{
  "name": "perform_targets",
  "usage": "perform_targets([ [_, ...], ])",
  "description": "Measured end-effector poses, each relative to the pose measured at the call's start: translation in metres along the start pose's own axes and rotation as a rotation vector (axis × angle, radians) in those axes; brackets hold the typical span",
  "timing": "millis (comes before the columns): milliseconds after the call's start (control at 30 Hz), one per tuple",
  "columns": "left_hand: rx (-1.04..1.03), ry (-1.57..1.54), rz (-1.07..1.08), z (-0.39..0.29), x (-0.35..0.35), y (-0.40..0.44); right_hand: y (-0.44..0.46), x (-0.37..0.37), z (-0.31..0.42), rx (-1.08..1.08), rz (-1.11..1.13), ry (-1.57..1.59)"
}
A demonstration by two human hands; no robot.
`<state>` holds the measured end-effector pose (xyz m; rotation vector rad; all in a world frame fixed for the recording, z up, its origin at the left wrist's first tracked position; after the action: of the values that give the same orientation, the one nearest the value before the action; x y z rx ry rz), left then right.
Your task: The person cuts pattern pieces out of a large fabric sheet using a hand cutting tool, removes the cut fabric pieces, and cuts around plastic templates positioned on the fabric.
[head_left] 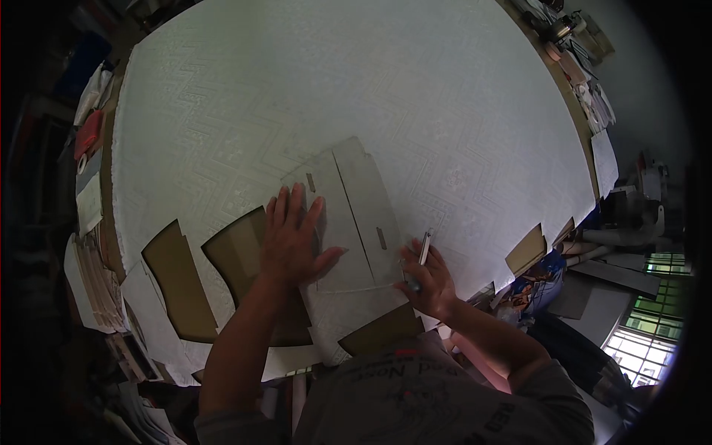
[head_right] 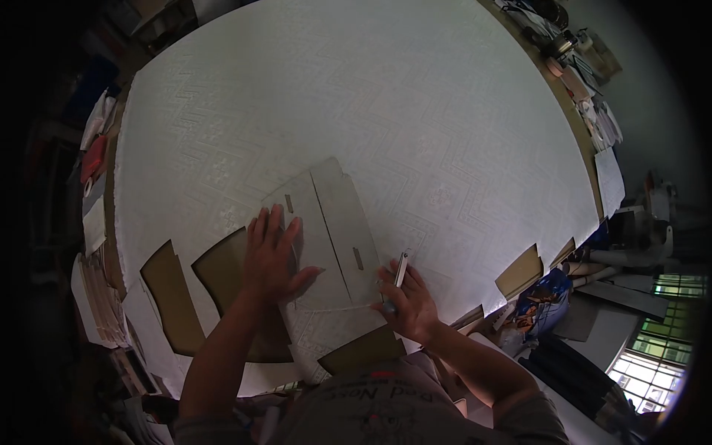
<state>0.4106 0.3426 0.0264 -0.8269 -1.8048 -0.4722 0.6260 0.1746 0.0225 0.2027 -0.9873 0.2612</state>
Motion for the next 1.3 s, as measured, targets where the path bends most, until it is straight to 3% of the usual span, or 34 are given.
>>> perform_targets([
  [467, 0.021, 0.125, 0.01, -0.007, 0.002, 0.008, -0.002, 0.001, 0.003, 0.003, -0.044, -0.011],
  [567, 0.053, 0.239, 0.061, -0.015, 0.005, 0.02, -0.002, 0.001, 0.004, -0.009, -0.033, -0.015],
  [667, -0.028, 0.065, 0.163, -0.025, -0.004, 0.034, -0.001, 0.001, 0.004, -0.017, -0.012, -0.014],
  [767, 0.077, -0.024, 0.308, -0.034, -0.007, 0.039, -0.001, 0.003, 0.006, -0.019, -0.009, -0.024],
  [933, 0.068, 0.227, 0.379, -0.066, -0.001, 0.04, 0.001, 0.003, 0.007, -0.015, -0.021, -0.055],
  [1033, 0.112, 0.204, 0.52, -0.065, -0.006, 0.047, 0.0, 0.003, 0.008, -0.024, -0.023, -0.046],
  [1167, 0.082, 0.269, 0.503, -0.071, -0.006, 0.056, -0.001, 0.003, 0.008, -0.043, -0.032, -0.018],
  [1233, 0.188, 0.278, 0.653, -0.069, -0.01, 0.059, -0.001, 0.003, 0.008, -0.044, -0.031, -0.034],
  [1300, 0.192, 0.279, 0.649, -0.07, -0.009, 0.058, -0.001, 0.002, 0.006, -0.056, -0.037, 0.013],
])
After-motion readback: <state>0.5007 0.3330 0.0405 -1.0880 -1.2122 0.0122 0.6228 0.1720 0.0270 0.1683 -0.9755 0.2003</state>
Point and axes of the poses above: each hand's wrist, its own y-axis towards the middle knuckle, its own x-axis out of the back of the hand, z = x × y, the point moved 8 cm from there along y, towards the middle knuckle, and after that the axes turned 15 degrees about z, right-handed, at the moved point
